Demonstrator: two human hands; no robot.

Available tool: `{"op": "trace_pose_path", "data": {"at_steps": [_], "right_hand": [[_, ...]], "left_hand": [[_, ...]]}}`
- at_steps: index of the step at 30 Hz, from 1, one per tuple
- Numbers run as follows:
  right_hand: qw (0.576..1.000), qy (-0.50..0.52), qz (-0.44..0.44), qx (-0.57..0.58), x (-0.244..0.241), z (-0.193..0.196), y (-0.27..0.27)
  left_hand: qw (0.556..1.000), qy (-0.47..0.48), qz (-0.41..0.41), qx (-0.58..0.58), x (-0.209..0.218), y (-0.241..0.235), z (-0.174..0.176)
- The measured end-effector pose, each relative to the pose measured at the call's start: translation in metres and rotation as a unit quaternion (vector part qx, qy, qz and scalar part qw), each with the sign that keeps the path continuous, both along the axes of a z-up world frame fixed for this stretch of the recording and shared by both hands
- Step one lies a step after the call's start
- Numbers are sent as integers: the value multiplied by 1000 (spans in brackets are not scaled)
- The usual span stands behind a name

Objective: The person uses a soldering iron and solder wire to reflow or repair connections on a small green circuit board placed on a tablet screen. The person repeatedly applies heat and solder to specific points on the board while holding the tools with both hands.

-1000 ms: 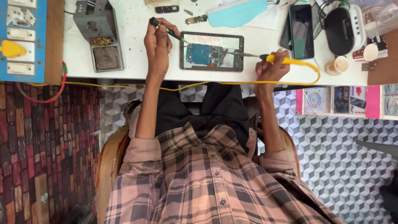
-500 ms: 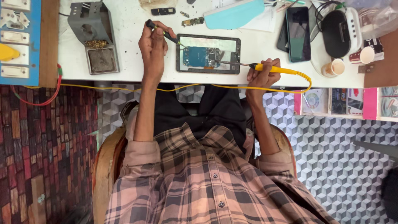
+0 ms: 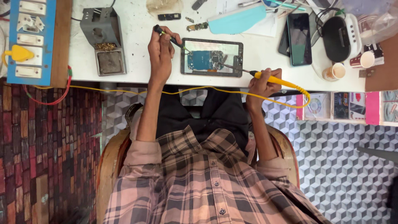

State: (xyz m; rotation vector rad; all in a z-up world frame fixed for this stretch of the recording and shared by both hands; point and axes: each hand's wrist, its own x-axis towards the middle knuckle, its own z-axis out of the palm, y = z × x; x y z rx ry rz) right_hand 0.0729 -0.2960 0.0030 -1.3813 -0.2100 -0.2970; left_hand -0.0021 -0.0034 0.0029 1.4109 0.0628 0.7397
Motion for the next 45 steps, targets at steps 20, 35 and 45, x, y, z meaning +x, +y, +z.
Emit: {"op": "trace_pose_path", "data": {"at_steps": [20, 35, 45], "right_hand": [[913, -171, 2, -371, -8, 101, 38], [976, 133, 75, 158, 34, -7, 0], [980, 99, 75, 156, 35, -14, 4]], "left_hand": [[998, 28, -13, -59, 2, 0, 4], [999, 36, -5, -34, 2, 0, 2], [998, 19, -10, -54, 9, 0, 0]]}}
